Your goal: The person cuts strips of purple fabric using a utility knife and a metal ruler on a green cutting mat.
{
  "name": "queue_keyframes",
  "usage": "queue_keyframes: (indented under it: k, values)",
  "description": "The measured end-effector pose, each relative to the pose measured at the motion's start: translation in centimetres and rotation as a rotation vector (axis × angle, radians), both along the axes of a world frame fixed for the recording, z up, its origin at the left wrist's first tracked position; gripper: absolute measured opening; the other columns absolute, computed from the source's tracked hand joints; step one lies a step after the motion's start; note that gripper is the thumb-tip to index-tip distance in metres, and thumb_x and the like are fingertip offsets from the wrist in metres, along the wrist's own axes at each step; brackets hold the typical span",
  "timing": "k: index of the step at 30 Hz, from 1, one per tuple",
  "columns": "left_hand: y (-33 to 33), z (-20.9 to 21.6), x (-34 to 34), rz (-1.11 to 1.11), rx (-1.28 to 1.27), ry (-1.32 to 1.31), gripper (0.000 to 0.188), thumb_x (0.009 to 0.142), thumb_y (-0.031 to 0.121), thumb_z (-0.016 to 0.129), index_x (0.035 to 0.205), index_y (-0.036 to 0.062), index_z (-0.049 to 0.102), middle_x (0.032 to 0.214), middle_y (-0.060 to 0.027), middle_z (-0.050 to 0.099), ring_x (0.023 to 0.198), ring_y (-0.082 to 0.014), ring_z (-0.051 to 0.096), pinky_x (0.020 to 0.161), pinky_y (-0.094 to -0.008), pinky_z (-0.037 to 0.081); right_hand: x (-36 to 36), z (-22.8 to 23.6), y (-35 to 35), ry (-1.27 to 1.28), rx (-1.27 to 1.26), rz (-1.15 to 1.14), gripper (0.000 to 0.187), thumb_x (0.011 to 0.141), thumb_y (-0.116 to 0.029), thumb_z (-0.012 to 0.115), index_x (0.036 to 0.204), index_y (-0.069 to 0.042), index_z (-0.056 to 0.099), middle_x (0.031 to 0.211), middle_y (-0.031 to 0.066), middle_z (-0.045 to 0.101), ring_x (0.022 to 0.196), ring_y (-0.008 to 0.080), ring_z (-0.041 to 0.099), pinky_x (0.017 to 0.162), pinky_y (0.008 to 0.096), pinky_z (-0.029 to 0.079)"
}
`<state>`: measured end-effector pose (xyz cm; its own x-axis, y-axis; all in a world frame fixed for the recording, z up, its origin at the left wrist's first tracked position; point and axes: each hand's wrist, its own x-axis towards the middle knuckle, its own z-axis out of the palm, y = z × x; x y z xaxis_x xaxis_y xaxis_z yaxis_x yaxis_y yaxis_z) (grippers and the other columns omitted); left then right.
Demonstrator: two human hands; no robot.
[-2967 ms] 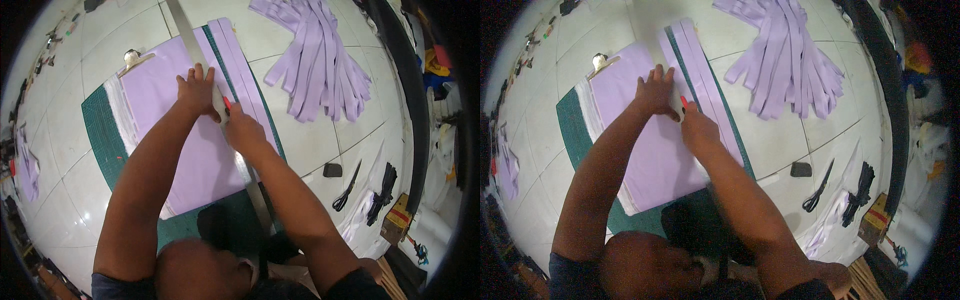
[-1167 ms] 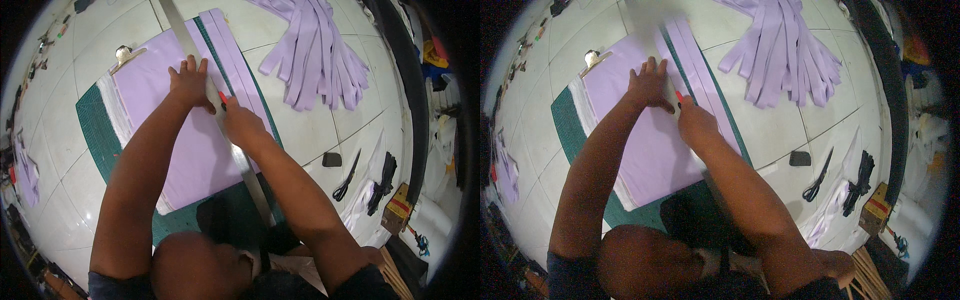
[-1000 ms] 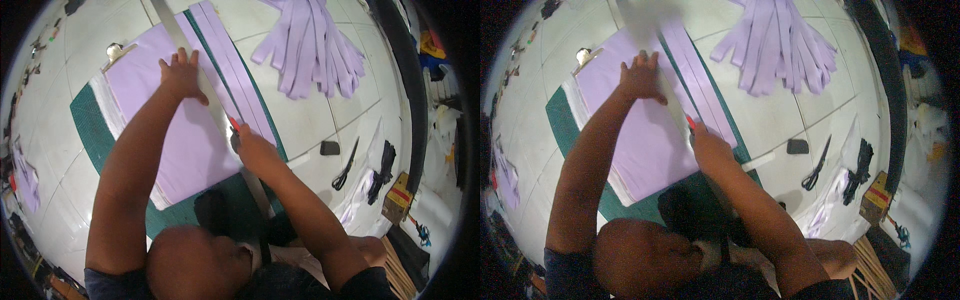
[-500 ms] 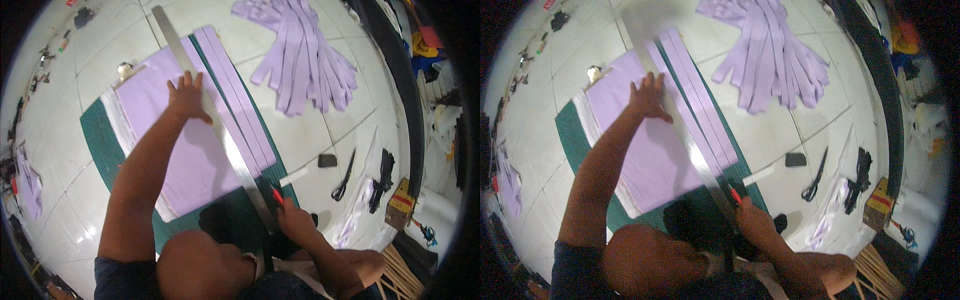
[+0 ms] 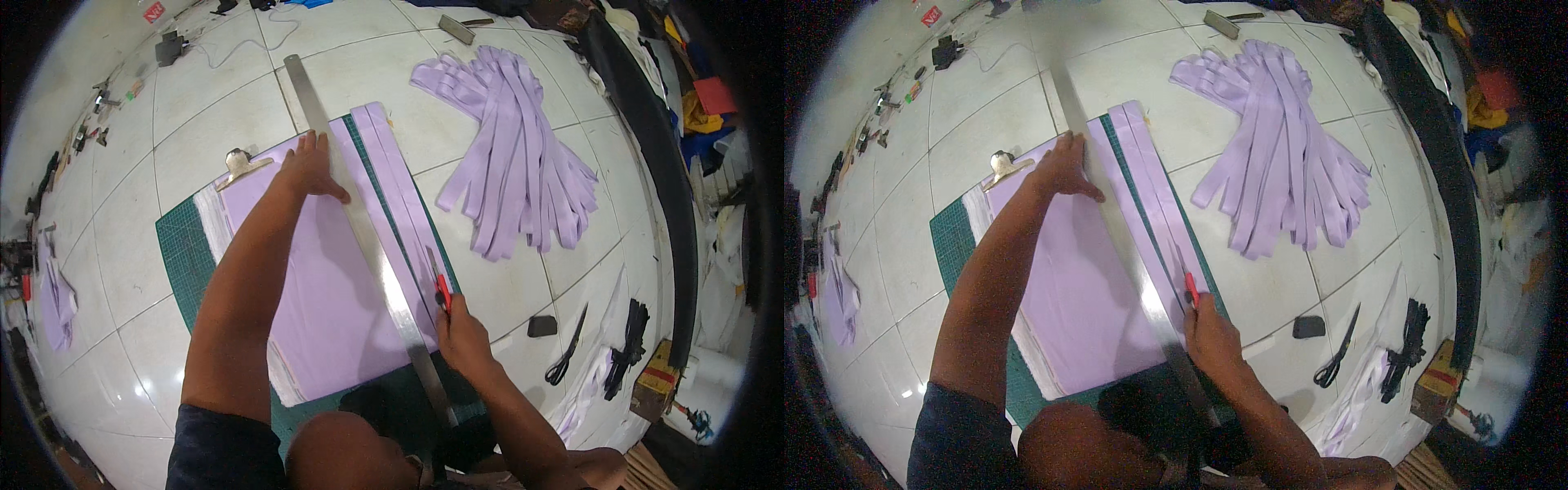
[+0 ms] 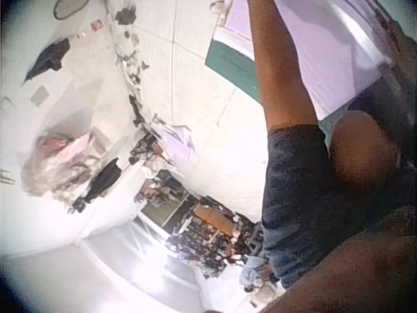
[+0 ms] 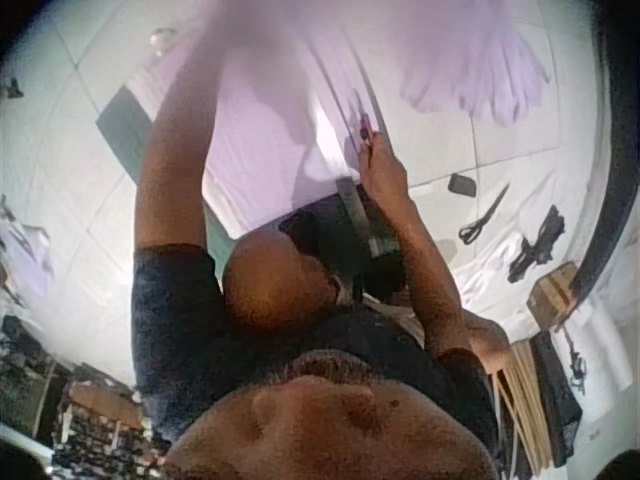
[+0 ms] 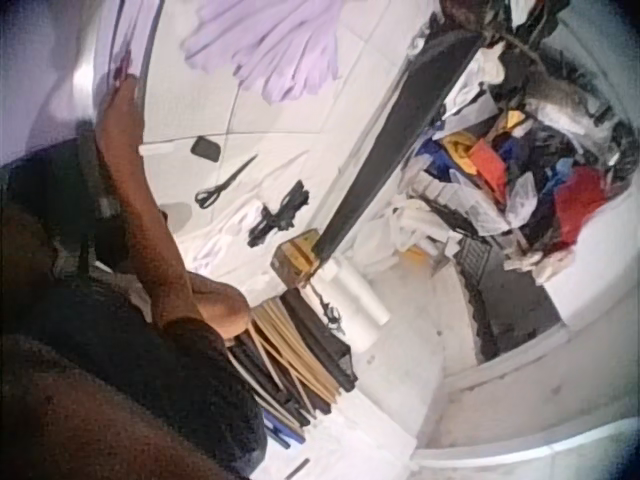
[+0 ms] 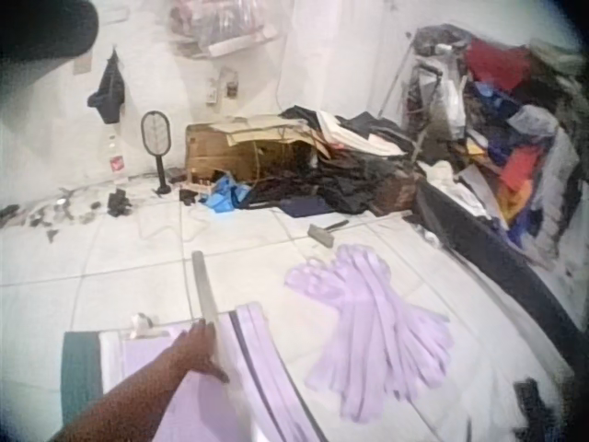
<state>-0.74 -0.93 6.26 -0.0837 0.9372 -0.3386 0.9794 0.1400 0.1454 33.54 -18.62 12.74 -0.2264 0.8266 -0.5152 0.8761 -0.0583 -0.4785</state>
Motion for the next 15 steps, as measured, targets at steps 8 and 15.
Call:
queue_keyframes:
  k: [8, 15]
  values:
    - [0.7, 0.7, 1.4, -0.009, -0.130, 0.031, 0.143, 0.042, 0.053, 0.095, 0.147, -0.0073, 0.019, 0.157, -0.0307, 0.018, 0.147, -0.0428, 0.021, 0.114, -0.0585, 0.031, -11.0, -3.6, 13.2, 0.071, 0.137, 0.140, 0.026, 0.097, -0.020, 0.049, 0.111, 0.001, 0.042, 0.083, 0.0280, 0.065, 0.078, 0.0485, 0.064, 0.072, 0.0576, 0.049]
    - [0.6, 0.0, 0.7, 0.010, -0.116, 0.037, 0.146, 0.043, 0.054, 0.095, 0.151, -0.0039, 0.016, 0.160, -0.0251, 0.016, 0.149, -0.0384, 0.021, 0.114, -0.0551, 0.033, -20.3, -4.7, 20.2, 0.088, 0.150, 0.189, 0.031, 0.093, -0.013, 0.051, 0.117, 0.004, 0.042, 0.094, 0.0290, 0.068, 0.091, 0.0454, 0.067, 0.082, 0.0535, 0.052]
